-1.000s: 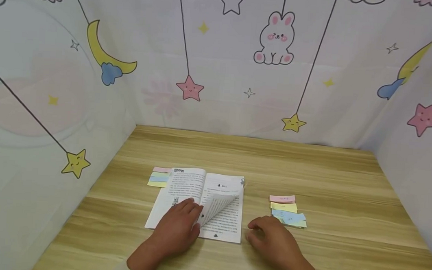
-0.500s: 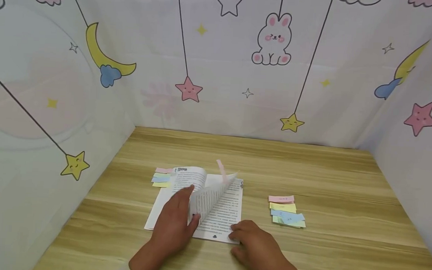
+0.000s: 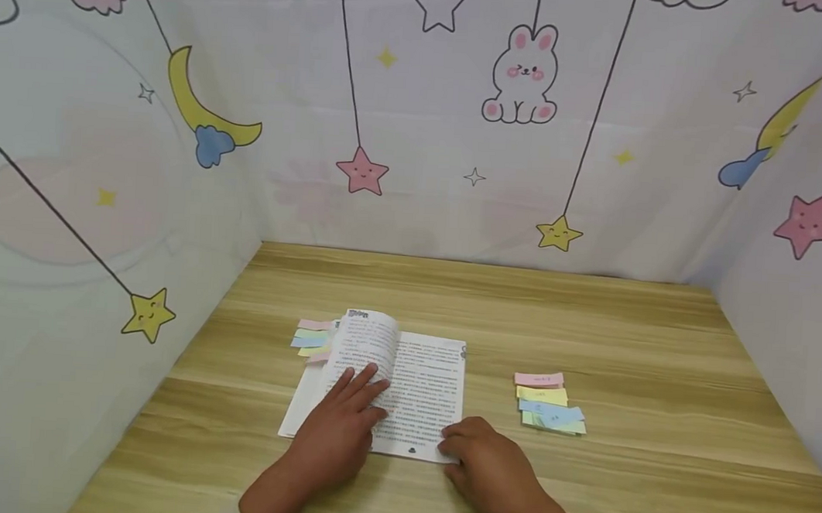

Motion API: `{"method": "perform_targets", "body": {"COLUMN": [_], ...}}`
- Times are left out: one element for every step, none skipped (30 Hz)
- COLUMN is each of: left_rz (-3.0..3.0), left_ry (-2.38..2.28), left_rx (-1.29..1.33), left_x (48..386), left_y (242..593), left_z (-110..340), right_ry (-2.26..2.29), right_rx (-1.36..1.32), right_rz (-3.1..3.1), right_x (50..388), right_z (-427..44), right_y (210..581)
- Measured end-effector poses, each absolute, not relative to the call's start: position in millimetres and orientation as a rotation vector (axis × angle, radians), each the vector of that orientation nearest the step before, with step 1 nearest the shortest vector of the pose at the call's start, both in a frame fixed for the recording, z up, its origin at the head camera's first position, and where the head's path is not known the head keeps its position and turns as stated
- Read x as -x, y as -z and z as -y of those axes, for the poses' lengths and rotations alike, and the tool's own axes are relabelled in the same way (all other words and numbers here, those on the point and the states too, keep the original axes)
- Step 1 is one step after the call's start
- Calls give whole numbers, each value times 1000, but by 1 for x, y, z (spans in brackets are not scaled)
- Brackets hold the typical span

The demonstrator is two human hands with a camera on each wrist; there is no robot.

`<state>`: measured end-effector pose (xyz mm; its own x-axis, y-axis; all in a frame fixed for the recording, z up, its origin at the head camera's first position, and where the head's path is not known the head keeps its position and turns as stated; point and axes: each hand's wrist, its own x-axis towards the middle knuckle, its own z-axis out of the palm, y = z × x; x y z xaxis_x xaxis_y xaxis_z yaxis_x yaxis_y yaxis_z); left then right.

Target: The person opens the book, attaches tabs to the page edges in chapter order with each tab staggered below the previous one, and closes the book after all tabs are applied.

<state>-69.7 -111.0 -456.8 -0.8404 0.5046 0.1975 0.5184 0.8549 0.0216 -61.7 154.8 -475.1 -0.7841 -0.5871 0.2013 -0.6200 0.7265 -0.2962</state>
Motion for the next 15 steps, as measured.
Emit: {"method": "perform_targets", "body": {"left_rz": [2838,2828,2822,2816,2815,2817,2821,2830,2839,2844,2855,2863,2869,2882,2891], "left_ry": [120,125,132,133,139,141,152,164,178,187,195,200,204,201,198], "left_rx": [802,813,821,831,839,847,855,859,862,871,873,877,882,882,882], "left_x": [69,69,69,69,69,69,69,69,69,69,69,69,69,69,69], "left_y": [457,458,458,459,459,460,460,460,460,460,460,460,460,460,460], "left_z": [111,111,112,112,112,113,113,114,114,114,114,113,113,112,112], "right_ry": [-537,-538,-539,-540,-542,-548,-552,-554,-554,-549,-544,-538,-529,-519,-512], "right_rx": [-995,-995,-996,-997,-995,-996,-999,-1000,-1005,-1008,-1012,-1015,-1016,-1014,-1011], "right_rz": [2825,2821,2817,2813,2812,2807,2801,2795,2784,2773,2760,2749,2742,2738,2738], "right_x": [62,62,62,62,62,62,62,62,62,62,62,62,62,63,63], "right_z": [-155,-154,-154,-154,-154,-154,-154,-154,-154,-154,-154,-154,-154,-153,-153], "right_y": [475,475,475,475,475,475,475,475,475,475,475,475,475,475,475]}}
